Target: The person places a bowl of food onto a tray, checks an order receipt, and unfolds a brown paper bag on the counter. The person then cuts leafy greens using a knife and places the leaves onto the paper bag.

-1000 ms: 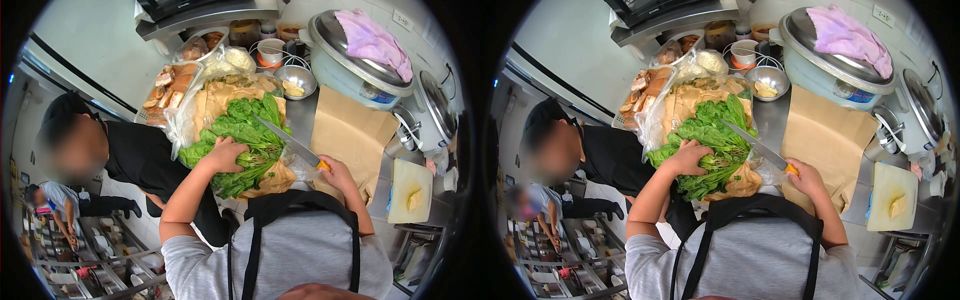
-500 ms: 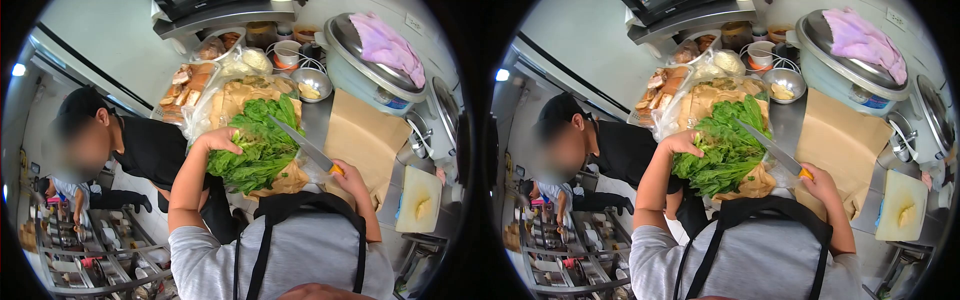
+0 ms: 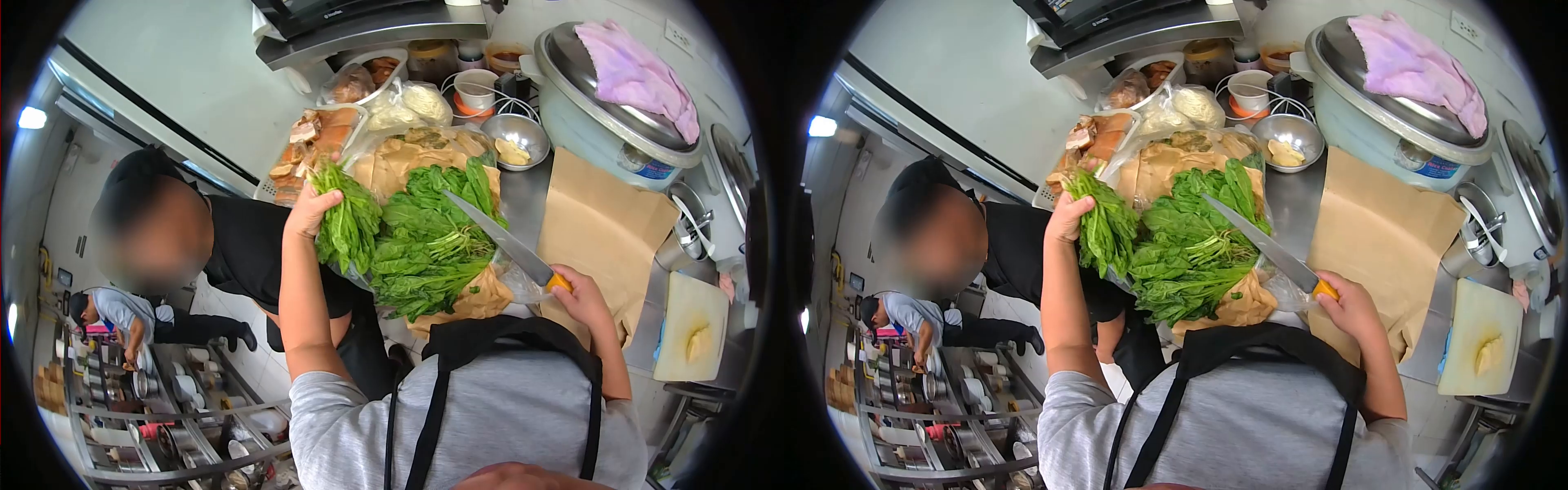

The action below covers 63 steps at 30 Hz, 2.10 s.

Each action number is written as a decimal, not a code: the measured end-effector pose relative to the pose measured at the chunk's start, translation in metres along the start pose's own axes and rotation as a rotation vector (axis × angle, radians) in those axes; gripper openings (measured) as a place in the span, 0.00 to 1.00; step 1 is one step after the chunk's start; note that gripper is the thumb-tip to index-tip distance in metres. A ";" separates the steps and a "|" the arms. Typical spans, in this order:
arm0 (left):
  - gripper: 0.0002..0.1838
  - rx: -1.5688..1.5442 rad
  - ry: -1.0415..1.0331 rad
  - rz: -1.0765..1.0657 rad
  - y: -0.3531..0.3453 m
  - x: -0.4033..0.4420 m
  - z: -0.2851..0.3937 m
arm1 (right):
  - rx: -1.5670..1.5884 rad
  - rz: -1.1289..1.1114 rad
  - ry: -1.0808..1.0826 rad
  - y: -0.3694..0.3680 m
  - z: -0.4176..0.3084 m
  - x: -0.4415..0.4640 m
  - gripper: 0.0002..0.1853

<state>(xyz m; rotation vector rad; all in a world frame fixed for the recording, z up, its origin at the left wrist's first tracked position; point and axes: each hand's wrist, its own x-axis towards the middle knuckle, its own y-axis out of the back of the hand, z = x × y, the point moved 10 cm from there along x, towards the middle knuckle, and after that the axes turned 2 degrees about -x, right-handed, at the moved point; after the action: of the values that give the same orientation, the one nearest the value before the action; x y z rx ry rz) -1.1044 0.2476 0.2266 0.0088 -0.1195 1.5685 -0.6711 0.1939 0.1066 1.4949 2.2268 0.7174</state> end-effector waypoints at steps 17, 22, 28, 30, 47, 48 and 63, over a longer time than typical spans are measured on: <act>0.22 1.444 0.317 0.221 -0.013 0.071 -0.051 | -0.369 0.210 0.244 0.001 -0.110 0.046 0.19; 0.27 1.489 0.458 0.170 -0.019 0.068 -0.056 | -0.507 0.243 0.299 -0.007 -0.134 0.062 0.18; 0.22 1.539 0.491 0.208 -0.023 0.069 -0.058 | -0.585 0.196 0.312 -0.022 -0.149 0.073 0.16; 0.23 1.502 0.517 0.209 -0.020 0.069 -0.060 | -0.605 0.179 0.308 -0.026 -0.151 0.076 0.16; 0.19 1.355 0.433 0.191 -0.018 0.083 -0.076 | -0.655 -0.056 0.118 -0.076 -0.155 0.133 0.19; 0.20 1.336 0.419 0.190 -0.019 0.082 -0.075 | -0.658 -0.067 0.109 -0.078 -0.154 0.137 0.19; 0.12 0.554 0.160 0.191 0.018 0.082 -0.077 | -0.464 -0.053 0.208 -0.059 -0.166 0.122 0.17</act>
<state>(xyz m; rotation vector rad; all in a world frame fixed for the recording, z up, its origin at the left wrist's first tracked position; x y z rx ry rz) -1.1176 0.3359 0.1552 0.3135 0.4537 1.7428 -0.8528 0.2544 0.2034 1.1700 2.0364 1.3165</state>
